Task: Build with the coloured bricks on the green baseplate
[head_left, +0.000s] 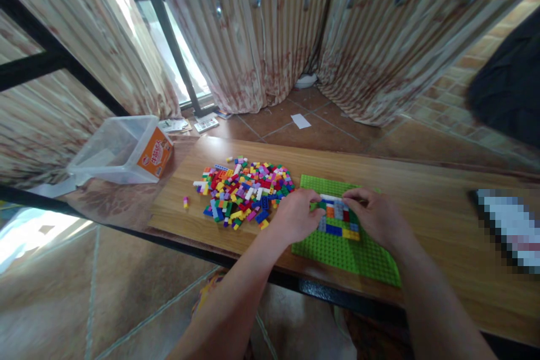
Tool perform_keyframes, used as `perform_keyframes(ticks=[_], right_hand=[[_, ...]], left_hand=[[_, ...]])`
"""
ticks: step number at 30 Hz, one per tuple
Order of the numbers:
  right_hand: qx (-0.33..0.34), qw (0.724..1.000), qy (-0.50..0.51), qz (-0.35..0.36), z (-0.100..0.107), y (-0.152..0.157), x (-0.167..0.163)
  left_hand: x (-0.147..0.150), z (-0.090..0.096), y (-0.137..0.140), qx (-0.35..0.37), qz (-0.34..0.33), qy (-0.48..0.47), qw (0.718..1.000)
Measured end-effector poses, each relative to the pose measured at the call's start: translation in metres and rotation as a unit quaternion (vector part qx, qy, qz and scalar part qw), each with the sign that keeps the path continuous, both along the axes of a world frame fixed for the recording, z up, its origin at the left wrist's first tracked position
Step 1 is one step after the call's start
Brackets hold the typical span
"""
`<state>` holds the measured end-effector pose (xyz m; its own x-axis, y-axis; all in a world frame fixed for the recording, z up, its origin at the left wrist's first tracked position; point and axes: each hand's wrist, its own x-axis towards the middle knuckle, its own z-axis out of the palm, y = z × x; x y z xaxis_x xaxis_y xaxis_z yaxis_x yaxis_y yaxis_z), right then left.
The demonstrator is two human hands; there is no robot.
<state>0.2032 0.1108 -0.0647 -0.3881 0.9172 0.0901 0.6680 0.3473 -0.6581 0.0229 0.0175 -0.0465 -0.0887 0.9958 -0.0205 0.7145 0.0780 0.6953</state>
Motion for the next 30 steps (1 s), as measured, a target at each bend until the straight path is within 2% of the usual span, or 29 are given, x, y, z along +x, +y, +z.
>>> perform_keyframes(ticks=[6,16,30], right_hand=[[-0.001,1.000,-0.020,0.015,-0.0008,0.0013,0.0018],[0.019,1.000,-0.014,0.005,-0.0027,0.0037,0.0057],[0.000,1.000,0.012,0.014,-0.0058,0.0052,0.0046]], left_hand=[[0.0014,-0.0004,-0.0032,0.011,-0.042,0.056,0.997],[0.0008,0.0004,-0.0029,0.004,-0.039,0.067,0.997],[0.0024,0.0042,-0.0036,-0.005,-0.043,0.082,0.996]])
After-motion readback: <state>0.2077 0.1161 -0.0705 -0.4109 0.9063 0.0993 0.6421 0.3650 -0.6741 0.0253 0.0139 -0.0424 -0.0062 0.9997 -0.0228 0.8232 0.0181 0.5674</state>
